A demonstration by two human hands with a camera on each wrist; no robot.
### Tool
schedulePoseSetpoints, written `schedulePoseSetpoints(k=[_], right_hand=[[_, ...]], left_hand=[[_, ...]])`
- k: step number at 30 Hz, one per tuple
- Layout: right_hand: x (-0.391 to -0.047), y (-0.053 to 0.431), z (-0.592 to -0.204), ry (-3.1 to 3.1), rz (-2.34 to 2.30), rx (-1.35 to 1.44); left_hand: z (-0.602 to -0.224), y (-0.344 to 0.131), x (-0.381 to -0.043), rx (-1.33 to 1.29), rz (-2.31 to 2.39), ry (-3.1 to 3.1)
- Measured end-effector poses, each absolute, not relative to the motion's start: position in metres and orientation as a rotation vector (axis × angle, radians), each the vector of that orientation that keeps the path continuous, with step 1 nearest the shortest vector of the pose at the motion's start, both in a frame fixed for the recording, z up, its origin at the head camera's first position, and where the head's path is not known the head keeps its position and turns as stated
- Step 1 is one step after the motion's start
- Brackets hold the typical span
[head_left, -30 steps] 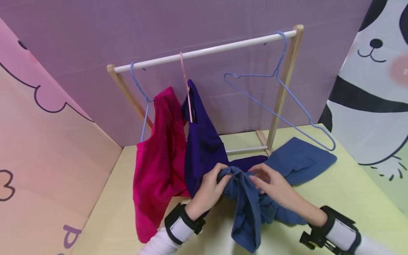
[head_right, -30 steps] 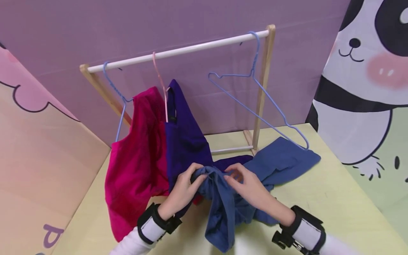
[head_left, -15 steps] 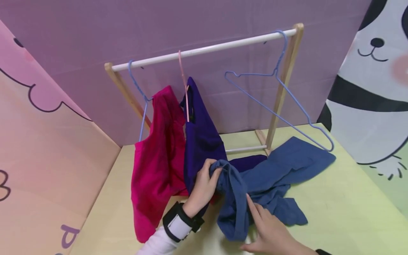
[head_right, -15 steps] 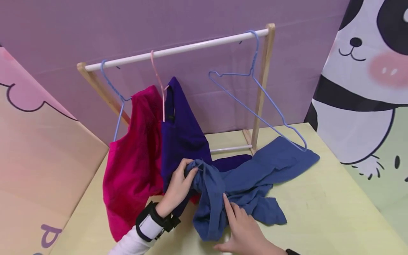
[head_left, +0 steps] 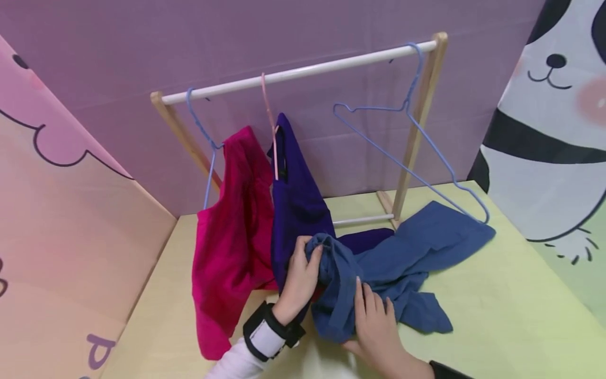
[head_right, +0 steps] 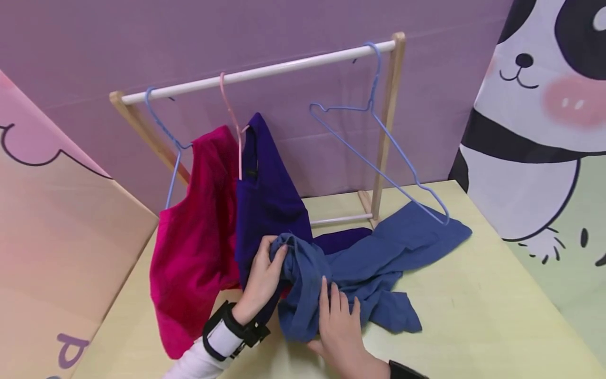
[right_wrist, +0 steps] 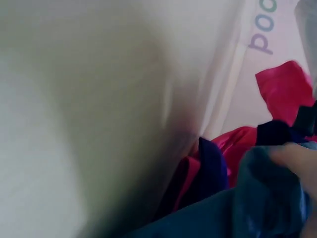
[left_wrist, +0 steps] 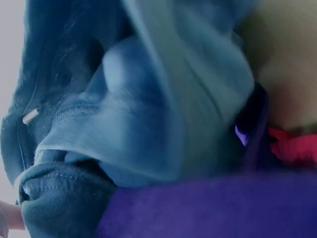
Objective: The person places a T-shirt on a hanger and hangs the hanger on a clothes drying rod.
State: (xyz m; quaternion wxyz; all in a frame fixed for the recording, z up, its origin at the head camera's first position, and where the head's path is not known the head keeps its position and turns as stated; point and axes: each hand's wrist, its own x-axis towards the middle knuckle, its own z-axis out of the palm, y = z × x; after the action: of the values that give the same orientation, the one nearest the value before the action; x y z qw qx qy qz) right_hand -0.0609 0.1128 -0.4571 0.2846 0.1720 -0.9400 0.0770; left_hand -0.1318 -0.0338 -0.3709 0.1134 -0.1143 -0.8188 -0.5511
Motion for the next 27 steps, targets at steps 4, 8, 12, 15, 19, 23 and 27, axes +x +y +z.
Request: schedulePoseSetpoints(k=[4,8,12,15,19,23,27], right_hand=[[-0.072,0.116,-0.451,-2.417,0.258,0.468],[-0.081,0.128,-0.439,-2.359,0.359,0.52],[-0.086,0.143,-0.421,-2.533,0.684,0.451],[-0.093,0.159,-0.405,-2.667,1.07,0.296],[-0.107,0.184,-0.386,-2.691,1.548,0.156],[-0.115,0.206,-0.369,-2.695,1.889,0.054],[-0.119,0.22,-0.354,-2.767,1.906,0.079]], left_hand=[[-0.371,-0.035,-0.132,-0.343,-1.638,-2.398],[-0.372,-0.039,-0.134,-0.34,-1.638,-2.372],[-0.371,-0.045,-0.137,-0.359,-1.634,-2.345],[-0.37,-0.051,-0.139,-0.38,-1.627,-2.353],[-0.369,-0.059,-0.141,-0.408,-1.596,-2.388],[-0.369,-0.069,-0.143,-0.459,-1.55,-2.427],[-0.367,-0.078,-0.144,-0.521,-1.488,-2.473]])
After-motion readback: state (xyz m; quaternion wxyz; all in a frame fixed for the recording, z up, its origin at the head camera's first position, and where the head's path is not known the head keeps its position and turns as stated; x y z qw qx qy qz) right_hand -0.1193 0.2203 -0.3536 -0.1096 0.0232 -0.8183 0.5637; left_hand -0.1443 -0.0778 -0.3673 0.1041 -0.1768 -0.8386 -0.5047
